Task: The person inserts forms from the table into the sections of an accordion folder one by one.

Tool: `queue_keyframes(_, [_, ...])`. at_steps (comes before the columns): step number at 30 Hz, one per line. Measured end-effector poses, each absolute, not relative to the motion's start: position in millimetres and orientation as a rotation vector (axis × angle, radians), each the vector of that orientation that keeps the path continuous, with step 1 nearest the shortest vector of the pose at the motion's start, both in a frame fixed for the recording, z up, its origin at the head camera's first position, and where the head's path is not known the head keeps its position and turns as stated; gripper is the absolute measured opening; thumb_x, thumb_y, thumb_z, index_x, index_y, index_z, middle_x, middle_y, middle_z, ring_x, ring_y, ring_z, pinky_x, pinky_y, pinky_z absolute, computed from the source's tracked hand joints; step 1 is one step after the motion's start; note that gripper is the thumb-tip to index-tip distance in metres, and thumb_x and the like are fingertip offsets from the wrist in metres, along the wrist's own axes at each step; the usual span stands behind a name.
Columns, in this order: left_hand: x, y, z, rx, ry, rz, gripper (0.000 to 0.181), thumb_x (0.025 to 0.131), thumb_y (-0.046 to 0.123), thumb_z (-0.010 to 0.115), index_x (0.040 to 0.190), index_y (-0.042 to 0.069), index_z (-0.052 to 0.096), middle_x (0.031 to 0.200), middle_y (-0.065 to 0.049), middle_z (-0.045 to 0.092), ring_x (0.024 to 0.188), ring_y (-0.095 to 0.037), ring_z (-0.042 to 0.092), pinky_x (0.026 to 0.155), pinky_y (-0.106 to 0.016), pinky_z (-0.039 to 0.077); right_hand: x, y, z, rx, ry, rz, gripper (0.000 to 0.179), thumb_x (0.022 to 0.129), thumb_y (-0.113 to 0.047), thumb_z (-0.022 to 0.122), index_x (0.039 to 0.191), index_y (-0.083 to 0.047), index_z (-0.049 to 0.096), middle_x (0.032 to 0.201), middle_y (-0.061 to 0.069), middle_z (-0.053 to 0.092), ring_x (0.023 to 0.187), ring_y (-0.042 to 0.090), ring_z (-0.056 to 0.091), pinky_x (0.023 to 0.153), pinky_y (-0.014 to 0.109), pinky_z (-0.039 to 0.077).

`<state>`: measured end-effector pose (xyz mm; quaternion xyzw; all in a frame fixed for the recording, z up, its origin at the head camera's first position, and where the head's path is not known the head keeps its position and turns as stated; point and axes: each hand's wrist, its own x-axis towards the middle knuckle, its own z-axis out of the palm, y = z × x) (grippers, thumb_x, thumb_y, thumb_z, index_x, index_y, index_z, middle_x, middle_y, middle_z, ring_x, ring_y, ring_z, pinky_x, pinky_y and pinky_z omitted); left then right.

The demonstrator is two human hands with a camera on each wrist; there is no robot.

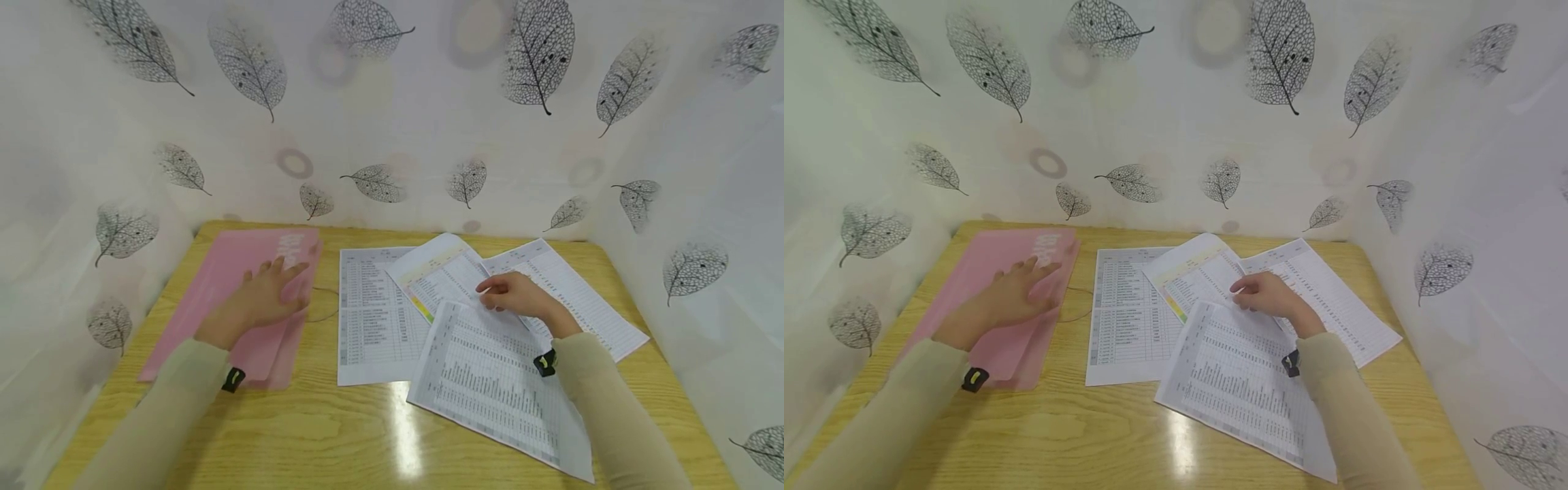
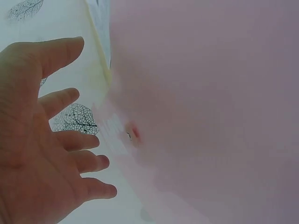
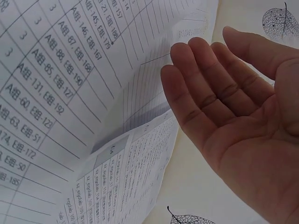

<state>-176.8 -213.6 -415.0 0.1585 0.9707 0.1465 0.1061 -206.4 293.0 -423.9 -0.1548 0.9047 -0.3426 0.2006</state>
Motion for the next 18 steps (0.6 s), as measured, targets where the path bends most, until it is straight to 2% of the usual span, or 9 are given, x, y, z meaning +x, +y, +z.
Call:
queue_keyframes(5, [-173.5, -215.3, -419.2, 0.432, 2.847, 0.434, 0.079, 0.1, 0.047, 0.061, 0.166, 0.016, 0.031, 0.165, -0.042, 0.02, 0.15, -0.068, 0.021, 0.113, -0.086, 0.015, -208.2, 291.8, -433.6, -0.519, 2.53, -0.945, 0.031, 0.099, -0.014, 0.068, 0.125, 0.002, 0.072, 0.093, 0.01, 0.076, 0.077, 0.013, 0.063, 0.071, 0.026, 0.052])
queue_keyframes(8, [-172.7, -215.5, -422.8, 0.405, 2.84, 0.434, 0.08, 0.1, 0.048, 0.062, 0.167, 0.016, 0.03, 0.165, -0.042, 0.019, 0.148, -0.069, 0.021, 0.112, -0.086, 0.016, -208.9, 290.2, -437.6, -0.519, 2.537, -0.925, 0.03, 0.099, -0.015, 0.069, 0.123, 0.0, 0.074, 0.097, 0.009, 0.076, 0.077, 0.011, 0.06, 0.072, 0.025, 0.052])
queue_keyframes(13, [-170.4, -216.5, -426.2, 0.377, 2.832, 0.455, 0.08, 0.1, 0.047, 0.063, 0.167, 0.016, 0.03, 0.165, -0.043, 0.017, 0.147, -0.071, 0.022, 0.109, -0.088, 0.02, -208.4, 288.6, -441.1, -0.496, 2.545, -0.885, 0.027, 0.1, -0.017, 0.068, 0.122, -0.004, 0.077, 0.112, 0.011, 0.077, 0.086, 0.015, 0.059, 0.078, 0.028, 0.051])
queue_keyframes(18, [-166.3, -219.7, -426.7, 0.379, 2.842, 0.499, 0.079, 0.099, 0.042, 0.063, 0.166, 0.014, 0.031, 0.165, -0.043, 0.018, 0.145, -0.072, 0.025, 0.102, -0.09, 0.027, -206.4, 287.5, -443.6, -0.535, 2.56, -0.848, 0.026, 0.1, -0.019, 0.067, 0.119, -0.005, 0.078, 0.118, 0.012, 0.077, 0.098, 0.018, 0.063, 0.088, 0.034, 0.051])
